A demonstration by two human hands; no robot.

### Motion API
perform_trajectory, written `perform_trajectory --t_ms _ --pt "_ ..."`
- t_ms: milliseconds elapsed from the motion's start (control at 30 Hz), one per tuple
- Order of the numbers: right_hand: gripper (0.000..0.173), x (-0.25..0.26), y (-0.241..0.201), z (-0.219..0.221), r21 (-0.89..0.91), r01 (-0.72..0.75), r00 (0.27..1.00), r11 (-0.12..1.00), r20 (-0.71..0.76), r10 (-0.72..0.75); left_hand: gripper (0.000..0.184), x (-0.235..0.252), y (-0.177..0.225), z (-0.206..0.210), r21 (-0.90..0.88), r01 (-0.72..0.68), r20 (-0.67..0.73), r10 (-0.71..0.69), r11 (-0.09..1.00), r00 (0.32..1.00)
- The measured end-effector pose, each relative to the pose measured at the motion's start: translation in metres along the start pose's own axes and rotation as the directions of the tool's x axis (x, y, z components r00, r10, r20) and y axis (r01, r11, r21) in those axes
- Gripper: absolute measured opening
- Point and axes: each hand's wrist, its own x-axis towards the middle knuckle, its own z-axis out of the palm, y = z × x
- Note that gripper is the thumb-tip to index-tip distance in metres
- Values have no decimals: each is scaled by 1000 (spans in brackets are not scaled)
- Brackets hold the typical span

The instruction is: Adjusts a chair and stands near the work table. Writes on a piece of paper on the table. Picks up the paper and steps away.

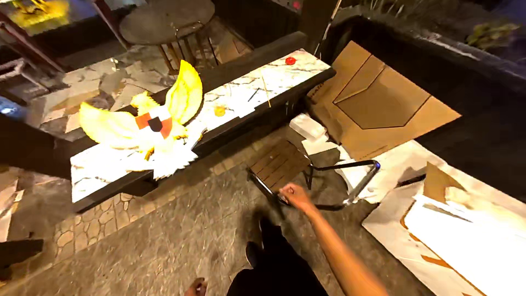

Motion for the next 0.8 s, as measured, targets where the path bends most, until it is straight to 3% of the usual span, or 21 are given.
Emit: perform_trajectory --t_ms 100,233,333,433,600,733,800 --pt "38 111 -78 -36 -124 56 997 991 -52 -63 38 55 93 -40 82 -137 -74 143 987 987" --pt "39 283 -142 -62 -173 146 971 974 -162 -175 36 125 216 -63 137 -299 -152 318 944 936" --pt "43 373 -195 -70 -232 113 975 966 -162 -152 31 175 301 -73 216 -436 -177 474 874 862" --pt "48 448 -224 -67 -269 45 981 962 -170 -93 31 224 378 -80 254 -580 -108 619 774 778" --pt "63 520 -254 -56 -395 -96 978 914 -206 14 33 298 487 -104 308 -738 -54 785 601 617" --pt "51 544 -258 -56 -359 -150 974 921 -213 76 38 357 539 -112 382 -761 -19 828 524 561" --pt "44 546 -256 -64 -295 -92 976 951 -216 27 42 384 554 -116 397 -764 7 831 508 556"
